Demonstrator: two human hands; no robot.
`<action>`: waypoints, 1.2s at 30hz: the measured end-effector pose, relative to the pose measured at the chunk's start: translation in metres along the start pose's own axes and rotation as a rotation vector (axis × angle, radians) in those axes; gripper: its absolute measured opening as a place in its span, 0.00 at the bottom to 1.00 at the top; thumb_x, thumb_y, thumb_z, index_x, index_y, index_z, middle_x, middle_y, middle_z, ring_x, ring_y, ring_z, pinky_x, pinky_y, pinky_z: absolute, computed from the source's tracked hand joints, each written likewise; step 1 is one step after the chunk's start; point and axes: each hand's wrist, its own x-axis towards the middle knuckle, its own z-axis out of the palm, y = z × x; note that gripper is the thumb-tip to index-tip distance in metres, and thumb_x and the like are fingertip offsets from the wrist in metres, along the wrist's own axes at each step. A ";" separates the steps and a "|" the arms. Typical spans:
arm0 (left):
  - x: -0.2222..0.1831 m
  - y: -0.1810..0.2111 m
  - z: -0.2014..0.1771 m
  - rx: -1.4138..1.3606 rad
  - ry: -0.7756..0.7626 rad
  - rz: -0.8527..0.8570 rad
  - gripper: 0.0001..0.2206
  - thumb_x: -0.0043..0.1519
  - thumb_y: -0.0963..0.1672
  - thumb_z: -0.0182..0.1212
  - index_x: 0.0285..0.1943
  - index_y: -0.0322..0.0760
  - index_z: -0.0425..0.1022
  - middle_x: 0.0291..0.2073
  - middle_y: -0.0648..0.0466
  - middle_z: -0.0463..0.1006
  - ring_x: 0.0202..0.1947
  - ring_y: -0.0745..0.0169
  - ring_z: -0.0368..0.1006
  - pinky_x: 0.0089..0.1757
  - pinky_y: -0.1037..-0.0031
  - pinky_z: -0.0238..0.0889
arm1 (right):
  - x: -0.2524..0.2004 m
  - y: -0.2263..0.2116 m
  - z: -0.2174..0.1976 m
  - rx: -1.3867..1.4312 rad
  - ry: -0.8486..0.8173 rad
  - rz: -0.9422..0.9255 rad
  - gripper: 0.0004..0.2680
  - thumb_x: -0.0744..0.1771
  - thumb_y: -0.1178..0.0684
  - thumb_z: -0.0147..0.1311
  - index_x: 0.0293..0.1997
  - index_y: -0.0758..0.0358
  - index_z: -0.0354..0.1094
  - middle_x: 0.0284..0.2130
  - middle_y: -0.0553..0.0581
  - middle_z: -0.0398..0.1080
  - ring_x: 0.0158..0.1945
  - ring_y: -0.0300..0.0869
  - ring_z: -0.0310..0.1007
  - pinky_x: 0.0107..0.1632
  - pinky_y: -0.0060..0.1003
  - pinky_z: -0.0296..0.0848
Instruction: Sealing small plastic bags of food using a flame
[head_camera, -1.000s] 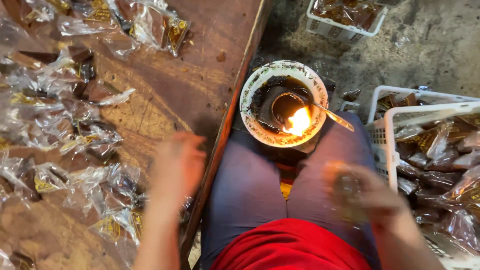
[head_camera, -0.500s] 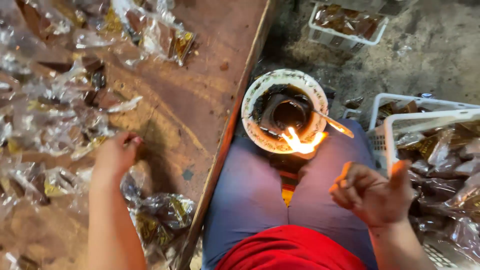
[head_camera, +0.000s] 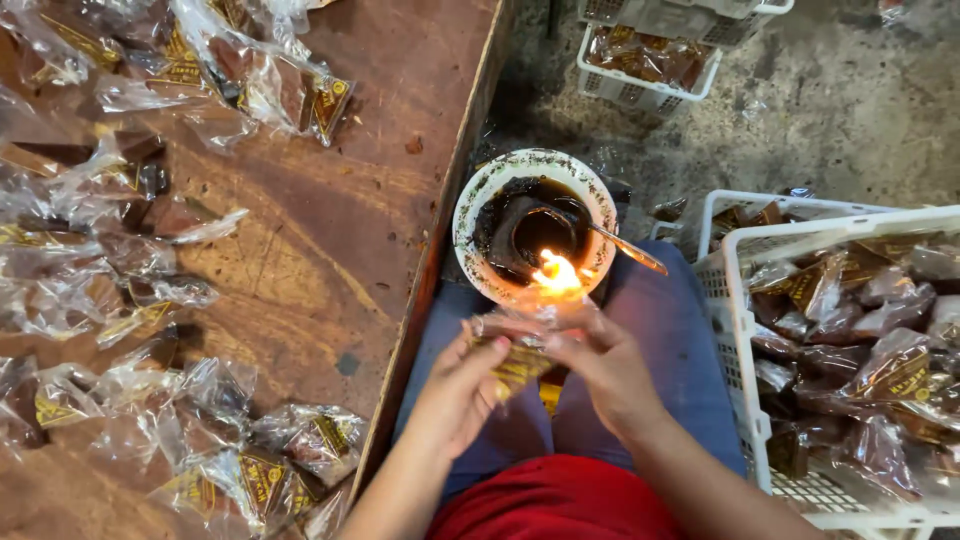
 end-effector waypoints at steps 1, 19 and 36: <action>-0.002 -0.005 0.004 0.010 0.071 -0.030 0.13 0.64 0.37 0.57 0.57 0.23 0.67 0.46 0.37 0.78 0.42 0.53 0.78 0.46 0.70 0.73 | 0.001 -0.008 0.000 -0.049 0.055 -0.144 0.07 0.63 0.64 0.58 0.43 0.69 0.68 0.47 0.61 0.73 0.48 0.44 0.72 0.53 0.37 0.70; -0.015 0.027 0.053 1.721 -0.390 0.611 0.29 0.50 0.45 0.69 0.62 0.31 0.73 0.59 0.46 0.77 0.66 0.45 0.66 0.61 0.53 0.52 | -0.014 0.000 -0.023 0.060 -0.123 0.255 0.07 0.69 0.58 0.53 0.44 0.73 0.73 0.35 0.60 0.75 0.35 0.36 0.68 0.38 0.30 0.64; 0.035 -0.044 -0.023 0.844 0.060 0.114 0.09 0.62 0.44 0.65 0.43 0.30 0.84 0.33 0.57 0.71 0.35 0.69 0.67 0.40 0.80 0.61 | -0.003 0.004 -0.029 -0.480 -0.262 0.058 0.11 0.63 0.64 0.62 0.50 0.64 0.74 0.27 0.47 0.70 0.24 0.30 0.58 0.28 0.25 0.55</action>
